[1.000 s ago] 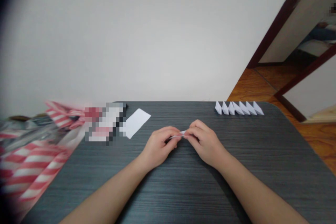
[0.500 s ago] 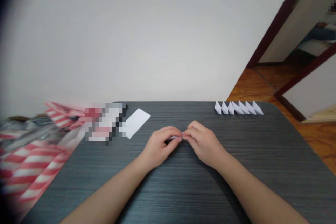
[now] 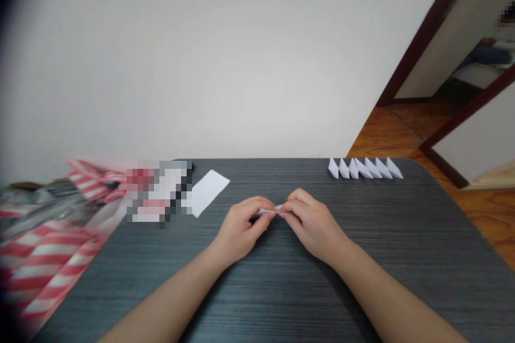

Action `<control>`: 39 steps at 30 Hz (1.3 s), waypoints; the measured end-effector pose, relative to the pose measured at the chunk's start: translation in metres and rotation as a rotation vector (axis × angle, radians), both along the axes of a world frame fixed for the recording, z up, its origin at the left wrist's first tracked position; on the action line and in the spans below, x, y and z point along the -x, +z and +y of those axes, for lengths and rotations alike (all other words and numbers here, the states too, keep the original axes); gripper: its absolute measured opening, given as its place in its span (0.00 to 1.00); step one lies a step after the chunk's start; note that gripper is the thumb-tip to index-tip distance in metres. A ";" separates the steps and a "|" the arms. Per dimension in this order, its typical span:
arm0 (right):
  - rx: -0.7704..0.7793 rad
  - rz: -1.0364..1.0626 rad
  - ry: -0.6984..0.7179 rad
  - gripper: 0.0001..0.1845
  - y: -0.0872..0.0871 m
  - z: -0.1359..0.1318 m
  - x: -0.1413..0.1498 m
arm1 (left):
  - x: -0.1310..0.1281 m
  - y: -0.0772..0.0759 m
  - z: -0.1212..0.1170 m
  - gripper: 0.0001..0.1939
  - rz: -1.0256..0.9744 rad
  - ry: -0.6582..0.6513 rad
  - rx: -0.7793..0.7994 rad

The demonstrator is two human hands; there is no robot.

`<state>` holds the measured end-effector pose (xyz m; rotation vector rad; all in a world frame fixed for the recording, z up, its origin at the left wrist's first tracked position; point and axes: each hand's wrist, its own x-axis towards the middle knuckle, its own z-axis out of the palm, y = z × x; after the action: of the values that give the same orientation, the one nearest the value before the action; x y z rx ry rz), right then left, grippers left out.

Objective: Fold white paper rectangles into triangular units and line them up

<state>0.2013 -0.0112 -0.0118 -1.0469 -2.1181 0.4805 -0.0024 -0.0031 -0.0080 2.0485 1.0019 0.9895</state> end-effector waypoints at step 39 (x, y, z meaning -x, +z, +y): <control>0.087 0.031 -0.013 0.01 -0.001 0.002 -0.001 | 0.001 0.001 0.000 0.07 -0.082 0.046 0.126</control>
<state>0.2019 -0.0092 -0.0129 -1.0939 -2.0780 0.5838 -0.0030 -0.0027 -0.0068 1.8754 1.0452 0.9994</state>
